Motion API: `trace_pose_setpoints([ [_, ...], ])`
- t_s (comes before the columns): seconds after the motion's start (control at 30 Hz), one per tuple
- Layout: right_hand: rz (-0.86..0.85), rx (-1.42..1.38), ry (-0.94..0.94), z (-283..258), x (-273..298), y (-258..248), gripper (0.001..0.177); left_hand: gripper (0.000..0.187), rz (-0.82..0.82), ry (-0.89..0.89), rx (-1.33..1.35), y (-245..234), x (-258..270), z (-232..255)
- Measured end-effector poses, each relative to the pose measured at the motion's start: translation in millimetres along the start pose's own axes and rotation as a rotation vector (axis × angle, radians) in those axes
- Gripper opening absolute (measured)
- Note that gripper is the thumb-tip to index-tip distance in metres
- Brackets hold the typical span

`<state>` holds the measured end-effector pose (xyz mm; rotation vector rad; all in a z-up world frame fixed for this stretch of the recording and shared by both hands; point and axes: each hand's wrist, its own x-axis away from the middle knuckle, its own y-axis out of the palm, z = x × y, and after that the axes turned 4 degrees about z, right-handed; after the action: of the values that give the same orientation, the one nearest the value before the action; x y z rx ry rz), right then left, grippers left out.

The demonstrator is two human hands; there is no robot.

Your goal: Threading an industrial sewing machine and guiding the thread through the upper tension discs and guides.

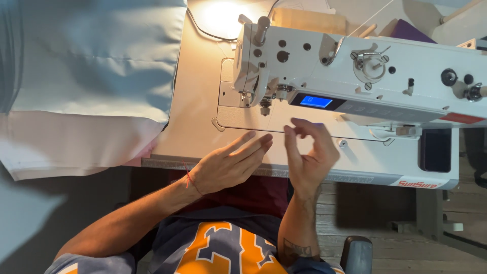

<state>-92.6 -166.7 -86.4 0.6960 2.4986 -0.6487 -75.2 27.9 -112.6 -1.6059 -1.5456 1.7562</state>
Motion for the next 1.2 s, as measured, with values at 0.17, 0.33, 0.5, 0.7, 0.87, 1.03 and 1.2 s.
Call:
trace_pose_setpoints([
  [0.17, -0.123, -0.061, 0.047, -7, 2, 15, 0.021, 0.044, -0.065, 0.046, 0.068, -3, 8, 12],
  [0.33, -0.108, -0.112, 0.111, -9, 5, 28, 0.021, 0.034, -0.035, 0.025, 0.185, 2, 17, 29],
  [0.5, -0.045, -0.106, 0.019, 0, 10, 25, 0.018, 0.028, -0.083, 0.002, 0.284, 8, 28, 46],
  [0.7, -0.02, -0.078, 0.102, 12, 15, 15, 0.015, 0.022, -0.114, 0.015, 0.361, 8, 27, 50],
  [0.87, -0.052, -0.088, 0.153, 16, 22, 6, 0.011, 0.019, -0.09, -0.045, 0.505, 10, 30, 51],
  [1.03, -0.129, -0.084, 0.228, 19, 36, -3, 0.01, 0.015, 0.068, -0.318, 0.828, -16, 3, 31],
  [1.2, -0.191, -0.038, 0.255, 23, 51, -10, 0.009, 0.025, 0.242, -0.893, 1.04, -7, -17, 26],
])
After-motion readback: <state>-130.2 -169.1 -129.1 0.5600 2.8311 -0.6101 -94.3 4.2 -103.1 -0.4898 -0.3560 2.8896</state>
